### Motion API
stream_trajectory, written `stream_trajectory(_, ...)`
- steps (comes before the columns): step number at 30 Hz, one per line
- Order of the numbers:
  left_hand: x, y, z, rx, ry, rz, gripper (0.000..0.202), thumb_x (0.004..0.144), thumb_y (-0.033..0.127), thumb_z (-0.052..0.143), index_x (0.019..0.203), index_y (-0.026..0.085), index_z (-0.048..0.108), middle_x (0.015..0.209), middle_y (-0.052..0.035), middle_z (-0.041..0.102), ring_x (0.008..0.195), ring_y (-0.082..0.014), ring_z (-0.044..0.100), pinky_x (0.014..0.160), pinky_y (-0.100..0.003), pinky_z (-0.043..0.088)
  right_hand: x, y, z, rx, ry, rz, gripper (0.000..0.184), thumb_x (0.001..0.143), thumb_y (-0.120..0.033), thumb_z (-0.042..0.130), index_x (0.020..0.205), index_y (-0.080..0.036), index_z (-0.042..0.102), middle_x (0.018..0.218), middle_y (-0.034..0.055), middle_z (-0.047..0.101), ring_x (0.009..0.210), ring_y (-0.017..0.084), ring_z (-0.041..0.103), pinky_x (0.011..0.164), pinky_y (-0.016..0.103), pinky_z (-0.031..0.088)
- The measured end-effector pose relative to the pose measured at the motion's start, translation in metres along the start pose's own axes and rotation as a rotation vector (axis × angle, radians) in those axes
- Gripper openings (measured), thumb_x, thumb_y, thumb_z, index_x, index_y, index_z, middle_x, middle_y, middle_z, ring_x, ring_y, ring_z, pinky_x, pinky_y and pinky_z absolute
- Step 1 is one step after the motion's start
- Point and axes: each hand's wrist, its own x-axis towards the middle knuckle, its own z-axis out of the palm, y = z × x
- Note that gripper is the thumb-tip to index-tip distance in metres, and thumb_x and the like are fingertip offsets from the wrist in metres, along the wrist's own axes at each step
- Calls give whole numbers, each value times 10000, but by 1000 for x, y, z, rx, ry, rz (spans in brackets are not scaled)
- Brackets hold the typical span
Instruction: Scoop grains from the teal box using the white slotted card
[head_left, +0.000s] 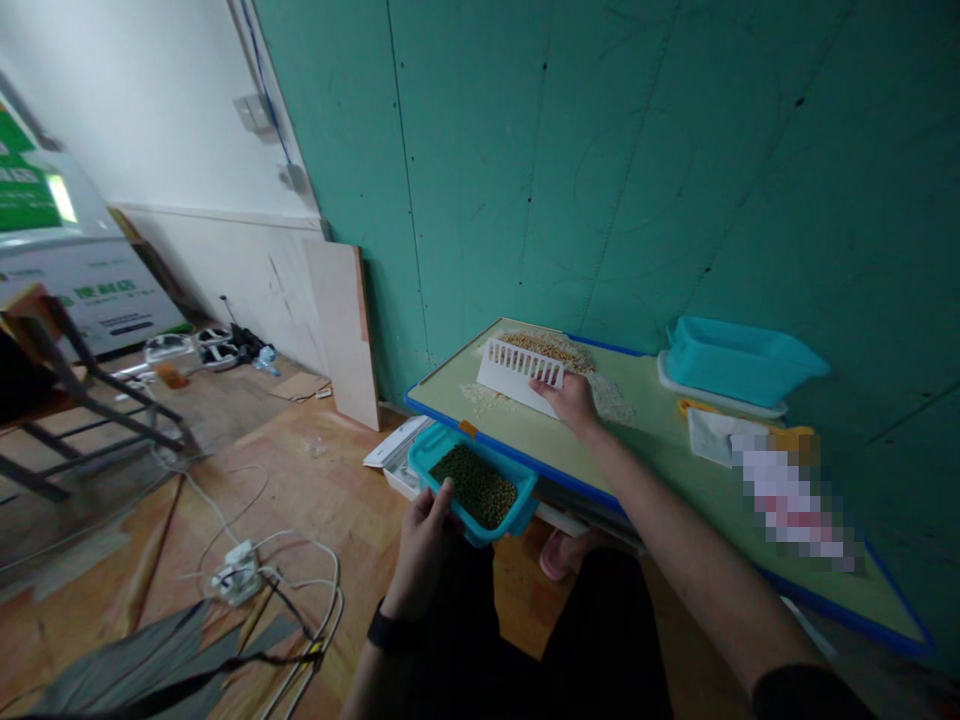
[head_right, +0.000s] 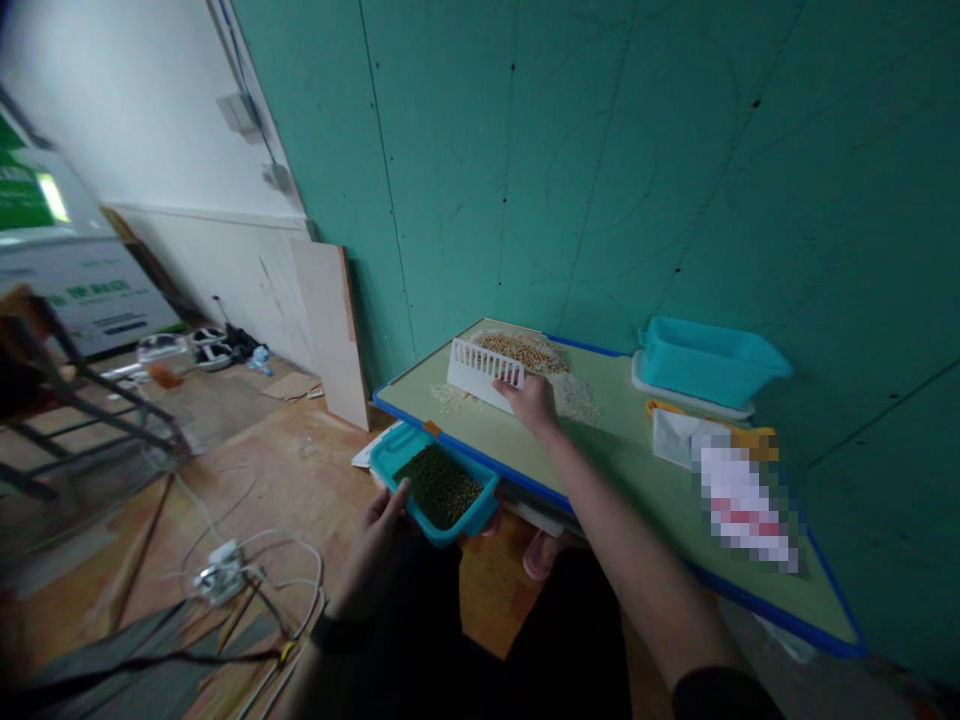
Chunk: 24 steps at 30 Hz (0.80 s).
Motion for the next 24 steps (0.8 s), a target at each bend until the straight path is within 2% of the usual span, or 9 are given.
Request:
stream_trajectory(8, -4, 4, 1, 15, 5, 4, 472, 659, 595, 861, 776, 173, 686, 520, 43, 579, 465, -130, 548, 479, -244, 446, 3, 3, -1, 17, 21, -7, 186, 743, -357, 801, 834, -198, 776, 849, 76, 808, 897, 280, 769, 791, 331, 578)
stream_trajectory(13, -4, 2, 0, 4, -3, -5, 493, 649, 605, 863, 778, 163, 685, 519, 40, 578, 463, -126, 541, 477, -241, 439, 5, 5, -2, 13, 45, -16, 192, 764, -347, 784, 859, -180, 778, 908, 104, 808, 921, 285, 770, 826, 336, 569)
stream_trajectory(18, -5, 2, 0, -3, -9, -12, 458, 690, 584, 848, 790, 169, 680, 557, 28, 607, 480, -126, 543, 482, -237, 428, 3, 5, -2, -6, -17, -13, 197, 770, -335, 771, 881, -173, 781, 912, 100, 809, 901, 291, 772, 798, 342, 568)
stream_trajectory(24, -7, 4, 1, 16, -33, -6, 412, 722, 577, 824, 778, 196, 676, 567, 41, 602, 504, -132, 550, 493, -233, 426, 1, 0, -3, 24, -28, -19, 218, 762, -353, 780, 878, -168, 784, 893, 95, 809, 890, 289, 770, 805, 343, 566)
